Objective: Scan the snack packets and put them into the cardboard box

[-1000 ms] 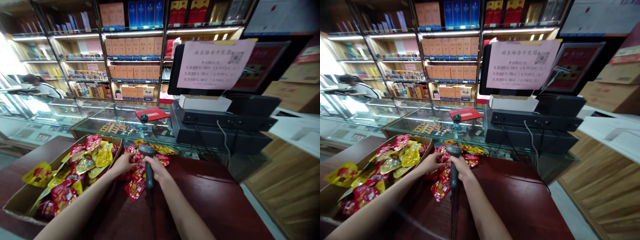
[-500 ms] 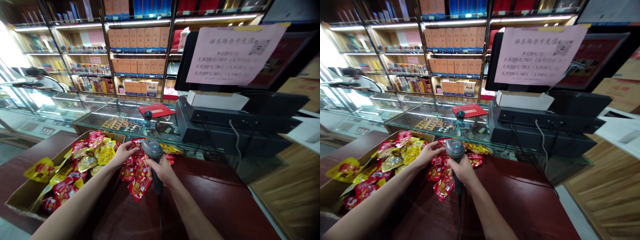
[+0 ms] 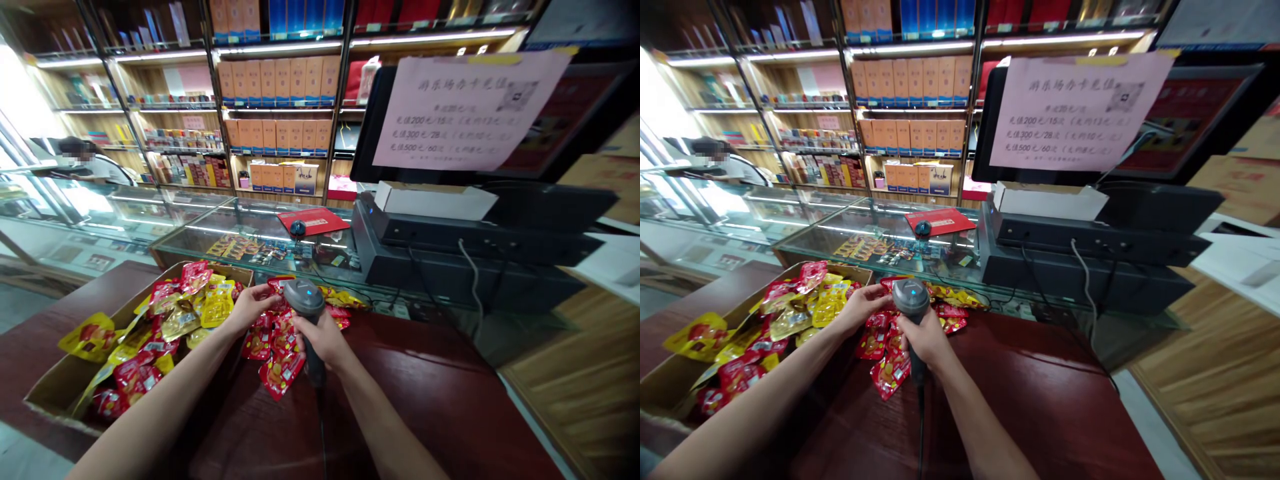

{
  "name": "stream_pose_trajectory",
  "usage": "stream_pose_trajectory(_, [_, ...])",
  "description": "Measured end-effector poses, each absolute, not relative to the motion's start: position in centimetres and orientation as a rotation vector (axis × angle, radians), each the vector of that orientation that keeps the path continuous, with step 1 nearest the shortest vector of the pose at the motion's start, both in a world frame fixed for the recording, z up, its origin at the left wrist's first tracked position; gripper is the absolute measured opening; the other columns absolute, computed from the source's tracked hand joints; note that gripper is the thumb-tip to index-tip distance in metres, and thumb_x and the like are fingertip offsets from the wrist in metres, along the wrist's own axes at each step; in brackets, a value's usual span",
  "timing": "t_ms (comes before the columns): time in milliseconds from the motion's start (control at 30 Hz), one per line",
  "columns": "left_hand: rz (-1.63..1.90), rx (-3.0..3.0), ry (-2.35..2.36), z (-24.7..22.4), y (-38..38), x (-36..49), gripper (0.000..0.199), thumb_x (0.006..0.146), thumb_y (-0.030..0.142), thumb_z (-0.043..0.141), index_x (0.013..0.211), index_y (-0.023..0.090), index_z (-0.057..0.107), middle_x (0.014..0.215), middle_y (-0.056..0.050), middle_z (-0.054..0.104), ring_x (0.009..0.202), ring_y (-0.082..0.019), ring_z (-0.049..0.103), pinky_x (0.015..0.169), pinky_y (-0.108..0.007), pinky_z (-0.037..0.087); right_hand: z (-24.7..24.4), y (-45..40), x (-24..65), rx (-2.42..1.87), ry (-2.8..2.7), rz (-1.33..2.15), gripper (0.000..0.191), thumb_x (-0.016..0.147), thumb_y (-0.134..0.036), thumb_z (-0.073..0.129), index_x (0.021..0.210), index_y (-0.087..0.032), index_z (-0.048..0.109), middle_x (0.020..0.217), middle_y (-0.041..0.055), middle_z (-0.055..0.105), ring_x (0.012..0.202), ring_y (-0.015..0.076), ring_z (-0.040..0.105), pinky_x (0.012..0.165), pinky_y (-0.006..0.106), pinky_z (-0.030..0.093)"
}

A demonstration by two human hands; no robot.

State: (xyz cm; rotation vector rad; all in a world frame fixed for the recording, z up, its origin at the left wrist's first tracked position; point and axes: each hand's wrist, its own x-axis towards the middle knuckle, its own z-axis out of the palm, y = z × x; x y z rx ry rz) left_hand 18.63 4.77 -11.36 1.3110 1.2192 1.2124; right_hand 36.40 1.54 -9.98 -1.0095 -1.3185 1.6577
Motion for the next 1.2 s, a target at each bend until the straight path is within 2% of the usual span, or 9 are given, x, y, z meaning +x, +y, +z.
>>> stream_pose_trajectory(200, [1.214, 1.318, 1.196, -11.6, 4.8, 18.5, 0.040, 0.065, 0.040, 0.072, 0.097, 0.016, 0.069, 0.089, -0.004, 0.072, 0.083, -0.020, 0.065, 0.078, -0.029, 0.049, -9.8, 1.6, 36.4, -1.013, -1.320, 1.663, 0.020, 0.068, -0.036, 0.058, 0.065, -0.018, 0.050, 0.036, -0.0063, 0.047, 0.028, 0.0088, 0.040, 0.032, 0.021, 0.034])
stream_pose_trajectory(367, [1.228, 1.327, 1.184, -11.9, 4.9, 18.4, 0.031, 0.064, 0.039, 0.073, 0.085, 0.016, 0.069, 0.083, -0.003, 0.072, 0.077, -0.018, 0.065, 0.074, -0.027, 0.049, -9.8, 1.5, 36.4, -1.048, -1.332, 1.665, 0.021, 0.068, -0.035, 0.057, 0.059, -0.018, 0.048, 0.036, -0.0048, 0.048, 0.028, 0.0091, 0.041, 0.033, 0.021, 0.034])
stream_pose_trajectory(500, [1.210, 1.318, 1.207, -11.3, 4.7, 18.7, 0.028, 0.065, 0.037, 0.072, 0.085, 0.017, 0.069, 0.080, -0.001, 0.071, 0.076, -0.018, 0.065, 0.073, -0.026, 0.049, -9.6, 1.5, 36.4, -1.048, -1.334, 1.665, 0.018, 0.070, -0.034, 0.055, 0.062, -0.018, 0.051, 0.037, -0.0043, 0.048, 0.029, 0.0104, 0.041, 0.034, 0.023, 0.034])
stream_pose_trajectory(567, [1.204, 1.301, 1.212, -11.0, 4.6, 18.8, 0.029, 0.064, 0.036, 0.074, 0.086, 0.017, 0.070, 0.080, -0.001, 0.071, 0.076, -0.018, 0.065, 0.074, -0.027, 0.049, -9.6, 1.7, 36.4, -0.998, -1.348, 1.590, 0.014, 0.069, -0.031, 0.057, 0.067, -0.017, 0.056, 0.049, -0.0014, 0.056, 0.040, 0.0119, 0.049, 0.043, 0.025, 0.041])
stream_pose_trajectory(633, [1.198, 1.276, 1.195, -10.9, 4.4, 19.0, 0.030, 0.063, 0.036, 0.075, 0.086, 0.017, 0.070, 0.082, -0.001, 0.072, 0.076, -0.017, 0.065, 0.076, -0.028, 0.049, -9.6, 1.9, 36.5, -0.944, -1.353, 1.445, 0.012, 0.066, -0.027, 0.061, 0.073, -0.017, 0.061, 0.067, 0.0013, 0.063, 0.059, 0.0142, 0.057, 0.060, 0.028, 0.046])
stream_pose_trajectory(733, [1.153, 1.218, 1.119, -10.7, 4.0, 19.1, 0.033, 0.064, 0.036, 0.075, 0.091, 0.016, 0.070, 0.084, -0.002, 0.072, 0.077, -0.017, 0.065, 0.077, -0.028, 0.049, -9.6, 2.0, 36.4, -0.923, -1.311, 1.391, 0.012, 0.063, -0.022, 0.064, 0.074, -0.017, 0.064, 0.076, 0.0014, 0.064, 0.075, 0.0158, 0.056, 0.077, 0.029, 0.043])
stream_pose_trajectory(933, [1.065, 0.976, 1.030, -7.4, 2.1, 17.8, 0.033, 0.073, 0.037, 0.069, 0.098, 0.016, 0.067, 0.090, -0.006, 0.071, 0.078, -0.015, 0.066, 0.072, -0.024, 0.050, -8.3, 1.5, 33.6, -0.830, -1.083, 1.603, 0.016, 0.062, -0.023, 0.067, 0.077, -0.017, 0.065, 0.079, 0.0011, 0.065, 0.077, 0.0155, 0.056, 0.077, 0.028, 0.041])
stream_pose_trajectory(1067, [1.151, 0.843, 0.990, -3.7, 0.2, 14.5, 0.029, 0.079, 0.035, 0.063, 0.096, 0.013, 0.066, 0.096, -0.011, 0.070, 0.077, -0.016, 0.066, 0.069, -0.025, 0.052, -6.0, 1.6, 29.7, -0.783, -1.059, 1.640, 0.020, 0.057, -0.022, 0.070, 0.076, -0.017, 0.066, 0.074, -0.0011, 0.065, 0.075, 0.0144, 0.056, 0.077, 0.026, 0.039])
stream_pose_trajectory(1200, [1.295, 0.833, 1.056, -0.9, -1.4, 9.9, 0.025, 0.080, 0.032, 0.061, 0.093, 0.011, 0.066, 0.095, -0.012, 0.069, 0.079, -0.018, 0.066, 0.069, -0.026, 0.053, -3.3, 1.7, 24.4, -0.708, -1.090, 1.708, 0.014, 0.056, -0.021, 0.069, 0.068, -0.016, 0.065, 0.066, -0.0020, 0.063, 0.068, 0.0124, 0.054, 0.071, 0.025, 0.038])
